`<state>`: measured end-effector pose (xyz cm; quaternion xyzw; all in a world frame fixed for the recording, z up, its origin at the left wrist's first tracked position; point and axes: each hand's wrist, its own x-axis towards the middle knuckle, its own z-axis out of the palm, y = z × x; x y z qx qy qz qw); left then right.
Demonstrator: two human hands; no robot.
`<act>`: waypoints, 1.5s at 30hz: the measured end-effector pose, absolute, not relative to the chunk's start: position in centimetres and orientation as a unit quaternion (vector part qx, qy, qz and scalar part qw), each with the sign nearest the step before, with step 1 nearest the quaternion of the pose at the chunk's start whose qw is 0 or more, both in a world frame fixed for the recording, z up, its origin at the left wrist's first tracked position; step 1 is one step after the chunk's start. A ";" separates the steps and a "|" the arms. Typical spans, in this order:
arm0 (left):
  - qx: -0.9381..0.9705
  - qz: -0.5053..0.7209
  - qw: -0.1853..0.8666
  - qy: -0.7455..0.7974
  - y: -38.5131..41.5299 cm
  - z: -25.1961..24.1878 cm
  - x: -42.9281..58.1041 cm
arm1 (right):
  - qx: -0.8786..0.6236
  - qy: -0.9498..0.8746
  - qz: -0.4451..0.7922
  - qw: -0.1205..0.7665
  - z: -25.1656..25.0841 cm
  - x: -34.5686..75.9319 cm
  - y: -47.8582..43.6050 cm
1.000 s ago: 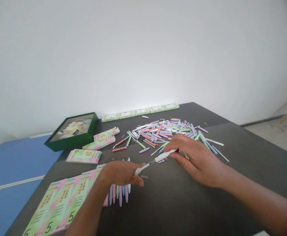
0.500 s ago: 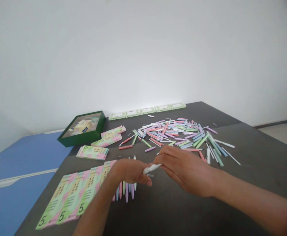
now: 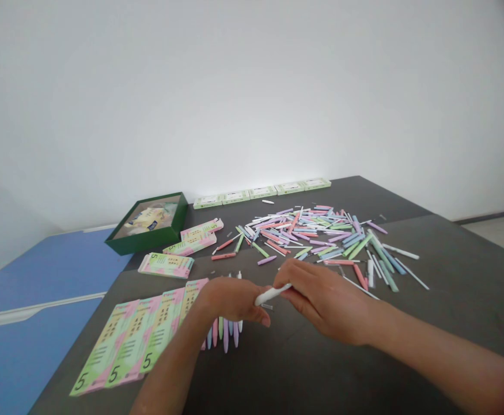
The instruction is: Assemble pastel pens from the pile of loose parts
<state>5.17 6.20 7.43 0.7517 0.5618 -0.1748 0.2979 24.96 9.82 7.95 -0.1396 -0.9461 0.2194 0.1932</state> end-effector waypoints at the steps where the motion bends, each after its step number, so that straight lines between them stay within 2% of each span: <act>1: 0.752 -0.178 0.297 0.561 6.2 7.4 5.2 | -0.136 -0.948 0.220 0.187 7.9 25.0 9.8; 6: 0.754 -0.201 0.295 0.552 6.2 7.6 5.6 | -0.146 -0.953 0.207 0.166 7.9 24.9 9.9; 12: 0.757 -0.202 0.287 0.552 6.2 7.8 5.6 | -0.192 -0.957 0.128 0.178 6.8 24.3 10.3; 20: 0.758 -0.186 0.311 0.542 6.3 7.7 5.4 | -0.155 -0.954 0.186 0.180 8.0 25.4 10.4; 26: 0.764 -0.179 0.303 0.540 6.2 7.3 5.4 | -0.183 -0.968 0.087 0.146 8.4 24.8 10.4; 30: 0.765 -0.174 0.317 0.532 6.3 7.3 5.4 | -0.171 -0.969 0.103 0.148 8.8 24.9 10.3; 42: 0.760 -0.194 0.296 0.545 6.3 7.4 5.8 | -0.164 -0.979 0.041 0.111 9.2 24.4 10.6; 45: 0.761 -0.190 0.318 0.533 6.3 7.4 5.8 | -0.157 -0.980 0.049 0.109 9.3 24.4 10.6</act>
